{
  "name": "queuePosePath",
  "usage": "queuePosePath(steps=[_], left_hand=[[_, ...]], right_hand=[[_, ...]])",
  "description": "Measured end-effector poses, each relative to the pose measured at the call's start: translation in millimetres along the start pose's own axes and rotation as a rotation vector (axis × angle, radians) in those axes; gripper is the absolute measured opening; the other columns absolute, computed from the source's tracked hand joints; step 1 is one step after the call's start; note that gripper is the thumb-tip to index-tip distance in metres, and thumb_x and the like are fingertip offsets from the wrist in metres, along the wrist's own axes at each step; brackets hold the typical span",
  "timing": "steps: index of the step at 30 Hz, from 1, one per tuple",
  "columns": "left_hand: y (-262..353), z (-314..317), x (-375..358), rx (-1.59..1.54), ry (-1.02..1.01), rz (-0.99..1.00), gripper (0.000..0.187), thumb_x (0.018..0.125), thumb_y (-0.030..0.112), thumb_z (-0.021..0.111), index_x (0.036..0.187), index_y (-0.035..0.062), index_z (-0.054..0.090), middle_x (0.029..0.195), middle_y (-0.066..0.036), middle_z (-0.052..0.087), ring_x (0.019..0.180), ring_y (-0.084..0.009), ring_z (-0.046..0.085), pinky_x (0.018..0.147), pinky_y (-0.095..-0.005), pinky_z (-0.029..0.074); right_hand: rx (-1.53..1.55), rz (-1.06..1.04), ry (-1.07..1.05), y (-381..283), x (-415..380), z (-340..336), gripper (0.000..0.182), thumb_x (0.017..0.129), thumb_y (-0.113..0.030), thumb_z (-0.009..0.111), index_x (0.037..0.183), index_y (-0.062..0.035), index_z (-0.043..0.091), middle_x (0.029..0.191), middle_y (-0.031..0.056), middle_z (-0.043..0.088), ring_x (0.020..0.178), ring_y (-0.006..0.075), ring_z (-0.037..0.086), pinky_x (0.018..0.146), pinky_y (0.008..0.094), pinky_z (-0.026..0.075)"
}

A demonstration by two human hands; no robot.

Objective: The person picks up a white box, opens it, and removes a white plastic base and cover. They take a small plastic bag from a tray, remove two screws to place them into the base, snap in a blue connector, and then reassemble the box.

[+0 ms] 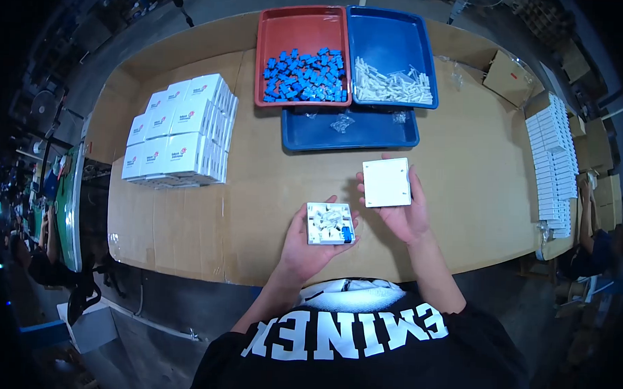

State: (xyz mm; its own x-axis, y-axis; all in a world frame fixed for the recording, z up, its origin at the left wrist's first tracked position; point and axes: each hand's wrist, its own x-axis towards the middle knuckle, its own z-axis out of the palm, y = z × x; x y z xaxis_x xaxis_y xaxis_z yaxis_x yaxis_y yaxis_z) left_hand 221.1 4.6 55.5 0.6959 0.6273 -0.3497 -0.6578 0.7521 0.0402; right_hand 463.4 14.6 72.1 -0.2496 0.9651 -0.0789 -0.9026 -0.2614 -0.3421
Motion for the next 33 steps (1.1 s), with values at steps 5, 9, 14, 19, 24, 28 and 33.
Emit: queuePosePath(steps=[5,9,14,19,24,28,33], left_hand=[[-8,-7,2,-0.012,0.080,-0.042,0.072,0.109,0.060,0.022,0.150,0.0068,0.047,0.144,-0.023,0.056,0.131,-0.0363,0.055,0.113,-0.0565,0.039],[-13,-15,4,-0.027,0.045,-0.020,0.073,0.109,0.060,0.021,0.149,0.0058,0.047,0.142,-0.023,0.057,0.129,-0.0363,0.056,0.112,-0.0558,0.041],[-15,-20,6,-0.014,-0.014,-0.035,0.071,0.110,0.058,0.020,0.150,0.0045,0.044,0.141,-0.023,0.057,0.127,-0.0374,0.058,0.112,-0.0575,0.042],[-18,-8,7,0.088,0.111,-0.019,0.071,0.110,0.058,0.018,0.150,0.0053,0.044,0.140,-0.021,0.058,0.127,-0.0403,0.060,0.111,-0.0626,0.043],[-16,-18,9,0.204,0.106,0.004,0.059,0.112,0.047,0.027,0.147,0.0031,0.045,0.139,-0.020,0.060,0.124,-0.0408,0.063,0.106,-0.0628,0.049],[-20,-27,11,0.405,0.220,0.054,0.040,0.107,0.020,0.049,0.141,-0.0019,0.047,0.129,-0.018,0.064,0.115,-0.0312,0.068,0.099,-0.0502,0.058],[-23,-25,12,0.453,0.255,0.072,0.037,0.100,0.003,0.058,0.136,-0.0041,0.050,0.122,-0.016,0.065,0.111,-0.0253,0.070,0.095,-0.0430,0.061]], right_hand=[[-0.669,-0.037,0.207,18,7,2,0.063,0.108,-0.046,0.043,0.154,-0.0037,0.039,0.136,0.0212,0.062,0.127,0.0289,0.062,0.109,0.0409,0.047],[-0.790,0.020,0.159,28,10,1,0.057,0.108,-0.041,0.043,0.148,-0.0012,0.049,0.133,0.0162,0.065,0.123,0.0230,0.063,0.109,0.0372,0.047],[-0.923,0.081,0.071,36,11,3,0.051,0.109,-0.036,0.045,0.148,-0.0026,0.051,0.136,0.0141,0.063,0.122,0.0227,0.063,0.108,0.0370,0.047],[-1.014,0.088,0.025,41,12,-4,0.045,0.110,-0.030,0.048,0.148,-0.0052,0.053,0.138,0.0120,0.062,0.122,0.0215,0.062,0.107,0.0364,0.048],[-0.997,0.075,0.000,37,12,-5,0.045,0.110,-0.029,0.049,0.147,-0.0052,0.055,0.136,0.0119,0.063,0.120,0.0209,0.062,0.106,0.0371,0.049],[-0.966,0.068,0.021,35,10,2,0.046,0.109,-0.031,0.049,0.146,-0.0043,0.055,0.135,0.0126,0.064,0.120,0.0216,0.062,0.105,0.0375,0.049],[-0.878,0.056,0.023,34,8,1,0.053,0.109,-0.037,0.046,0.146,-0.0007,0.054,0.132,0.0169,0.065,0.118,0.0241,0.064,0.104,0.0395,0.052]])
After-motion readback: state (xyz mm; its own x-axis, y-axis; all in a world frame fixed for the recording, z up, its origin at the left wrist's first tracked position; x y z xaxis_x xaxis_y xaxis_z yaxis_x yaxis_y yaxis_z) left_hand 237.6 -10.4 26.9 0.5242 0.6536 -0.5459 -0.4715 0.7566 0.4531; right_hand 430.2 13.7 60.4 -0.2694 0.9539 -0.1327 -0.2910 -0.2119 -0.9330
